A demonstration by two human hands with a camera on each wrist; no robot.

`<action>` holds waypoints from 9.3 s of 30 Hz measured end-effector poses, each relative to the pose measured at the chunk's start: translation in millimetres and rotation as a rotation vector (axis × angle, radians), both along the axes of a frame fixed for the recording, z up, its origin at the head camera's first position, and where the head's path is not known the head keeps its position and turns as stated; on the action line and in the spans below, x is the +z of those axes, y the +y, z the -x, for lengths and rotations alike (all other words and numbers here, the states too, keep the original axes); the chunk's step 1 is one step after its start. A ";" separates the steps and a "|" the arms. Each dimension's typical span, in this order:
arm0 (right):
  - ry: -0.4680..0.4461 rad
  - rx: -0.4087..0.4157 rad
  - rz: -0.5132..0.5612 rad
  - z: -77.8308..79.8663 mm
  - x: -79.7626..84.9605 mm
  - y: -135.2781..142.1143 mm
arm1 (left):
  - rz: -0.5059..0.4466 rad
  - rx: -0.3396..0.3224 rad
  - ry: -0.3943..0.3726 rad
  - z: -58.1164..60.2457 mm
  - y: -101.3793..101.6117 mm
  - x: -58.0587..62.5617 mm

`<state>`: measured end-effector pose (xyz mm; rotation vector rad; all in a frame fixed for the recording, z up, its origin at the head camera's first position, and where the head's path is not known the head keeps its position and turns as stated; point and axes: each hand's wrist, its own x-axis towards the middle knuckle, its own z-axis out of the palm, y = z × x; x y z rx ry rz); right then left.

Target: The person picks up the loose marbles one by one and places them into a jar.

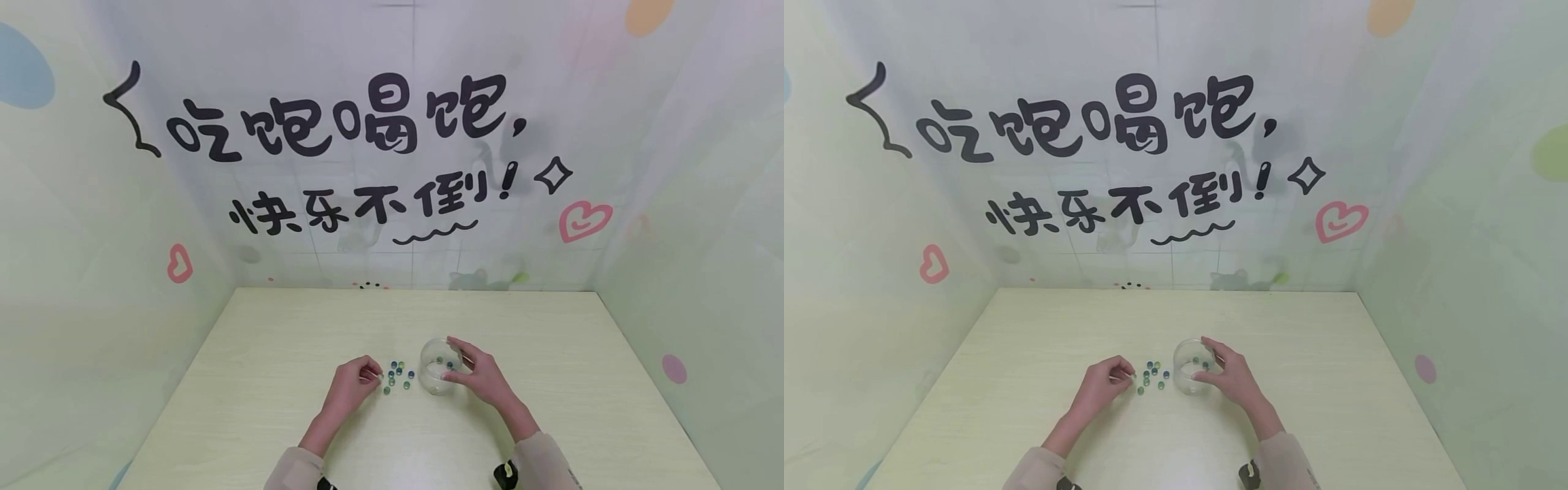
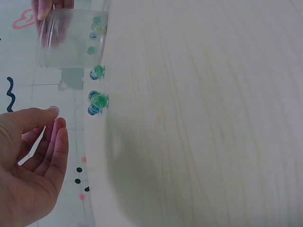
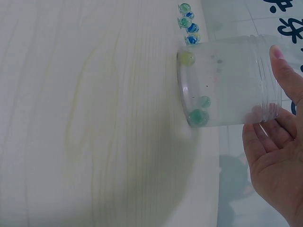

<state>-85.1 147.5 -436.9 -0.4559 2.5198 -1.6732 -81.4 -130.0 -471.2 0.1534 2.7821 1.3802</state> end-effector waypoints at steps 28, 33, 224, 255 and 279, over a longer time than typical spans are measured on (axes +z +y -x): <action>-0.019 0.000 0.006 17.1 -34.3 7.5 | -0.009 -0.025 0.024 1.5 6.7 12.4; -0.010 0.002 0.001 17.5 -34.6 7.9 | -0.019 -0.031 0.027 2.1 7.9 14.5; -0.013 -0.010 0.007 16.3 -36.4 6.6 | -0.051 -0.068 0.013 9.4 22.6 9.1; -0.025 -0.009 -0.002 15.9 -34.1 6.3 | -0.021 -0.065 -0.054 2.2 10.8 -7.7; -0.025 -0.036 -0.017 9.6 -23.7 -1.1 | 0.048 -0.084 -0.070 -0.9 10.1 -13.9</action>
